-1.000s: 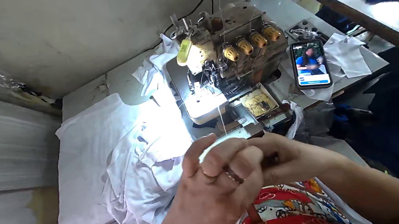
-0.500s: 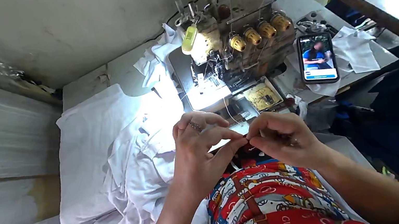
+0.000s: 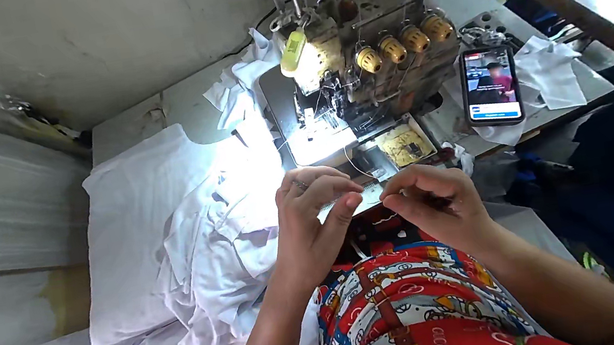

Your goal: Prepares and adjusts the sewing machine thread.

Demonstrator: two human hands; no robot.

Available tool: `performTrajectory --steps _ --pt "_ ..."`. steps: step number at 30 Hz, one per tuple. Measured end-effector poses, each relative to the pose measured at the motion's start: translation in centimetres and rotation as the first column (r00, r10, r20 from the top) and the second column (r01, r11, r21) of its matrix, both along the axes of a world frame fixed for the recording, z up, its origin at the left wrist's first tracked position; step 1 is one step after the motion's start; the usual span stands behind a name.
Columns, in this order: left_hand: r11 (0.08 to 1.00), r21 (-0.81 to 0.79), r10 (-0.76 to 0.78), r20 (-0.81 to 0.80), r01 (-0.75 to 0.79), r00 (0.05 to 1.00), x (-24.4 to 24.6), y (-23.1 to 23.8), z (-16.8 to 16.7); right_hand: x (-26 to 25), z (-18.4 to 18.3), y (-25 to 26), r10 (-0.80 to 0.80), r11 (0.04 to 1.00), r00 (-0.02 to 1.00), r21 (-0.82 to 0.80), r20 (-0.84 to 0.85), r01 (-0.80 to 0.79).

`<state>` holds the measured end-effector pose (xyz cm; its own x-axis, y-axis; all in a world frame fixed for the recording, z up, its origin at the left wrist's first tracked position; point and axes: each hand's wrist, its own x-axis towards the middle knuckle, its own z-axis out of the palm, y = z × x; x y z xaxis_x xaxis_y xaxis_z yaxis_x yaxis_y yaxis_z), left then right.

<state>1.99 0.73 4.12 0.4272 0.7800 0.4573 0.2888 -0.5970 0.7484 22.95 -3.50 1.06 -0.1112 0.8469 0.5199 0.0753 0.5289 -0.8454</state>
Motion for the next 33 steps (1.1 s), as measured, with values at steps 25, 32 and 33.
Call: performTrajectory --steps 25,32,33 --pt "0.913 0.116 0.395 0.003 -0.392 0.919 -1.0 0.4 -3.2 2.7 -0.4 -0.7 -0.114 0.976 0.883 -0.114 0.455 0.185" --pt "0.886 -0.435 0.292 0.249 -0.163 0.923 -0.7 0.0 -2.1 -0.2 0.1 -0.5 -0.145 0.983 0.928 0.155 0.344 0.096" --pt "0.873 -0.472 0.277 0.278 -0.120 0.920 -0.7 0.0 -2.2 -0.5 0.0 -0.4 -0.174 0.974 0.923 0.198 0.343 0.110"
